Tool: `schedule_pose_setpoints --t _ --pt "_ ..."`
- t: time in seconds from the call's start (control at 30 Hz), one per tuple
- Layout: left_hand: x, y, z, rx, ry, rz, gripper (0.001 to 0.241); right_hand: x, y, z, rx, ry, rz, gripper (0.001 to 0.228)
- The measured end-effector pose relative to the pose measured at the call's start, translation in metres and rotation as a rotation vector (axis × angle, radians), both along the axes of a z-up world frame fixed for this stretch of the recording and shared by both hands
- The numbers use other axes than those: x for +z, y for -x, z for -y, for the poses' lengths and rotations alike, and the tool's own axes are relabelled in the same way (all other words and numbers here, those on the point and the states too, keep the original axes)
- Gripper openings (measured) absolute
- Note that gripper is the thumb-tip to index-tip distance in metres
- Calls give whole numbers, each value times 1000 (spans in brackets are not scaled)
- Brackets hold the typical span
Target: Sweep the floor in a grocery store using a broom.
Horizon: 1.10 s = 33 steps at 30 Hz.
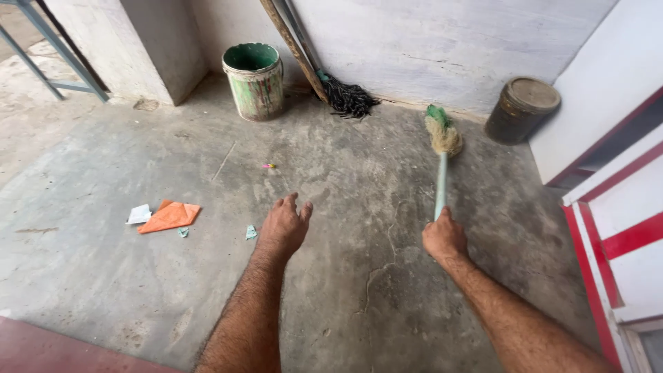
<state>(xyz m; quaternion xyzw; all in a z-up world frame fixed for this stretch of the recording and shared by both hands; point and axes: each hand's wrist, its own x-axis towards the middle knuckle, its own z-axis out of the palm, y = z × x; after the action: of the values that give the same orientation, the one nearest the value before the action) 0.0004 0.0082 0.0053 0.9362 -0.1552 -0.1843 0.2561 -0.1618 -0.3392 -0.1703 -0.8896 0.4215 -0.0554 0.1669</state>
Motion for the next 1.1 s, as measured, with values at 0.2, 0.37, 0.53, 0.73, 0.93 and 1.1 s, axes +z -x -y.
schedule_pose_setpoints --t 0.2,0.37,0.53,0.73,0.93,1.1 --pt "-15 -9 -8 34 14 -25 61 80 -43 -181 204 -336 61 64" --pt "-16 -12 -6 30 48 -4 61 111 -62 -218 390 -414 75 64" --pt "-10 -14 -4 31 29 -35 62 114 -53 -154 286 -500 169 60" --pt "-11 -10 -4 21 100 69 60 91 -26 -112 179 -146 209 58" --pt "-10 -7 -7 22 25 -16 61 118 -19 -206 328 -225 106 57" --pt "2 -8 -11 47 51 -8 61 122 -16 -247 637 -324 8 57"
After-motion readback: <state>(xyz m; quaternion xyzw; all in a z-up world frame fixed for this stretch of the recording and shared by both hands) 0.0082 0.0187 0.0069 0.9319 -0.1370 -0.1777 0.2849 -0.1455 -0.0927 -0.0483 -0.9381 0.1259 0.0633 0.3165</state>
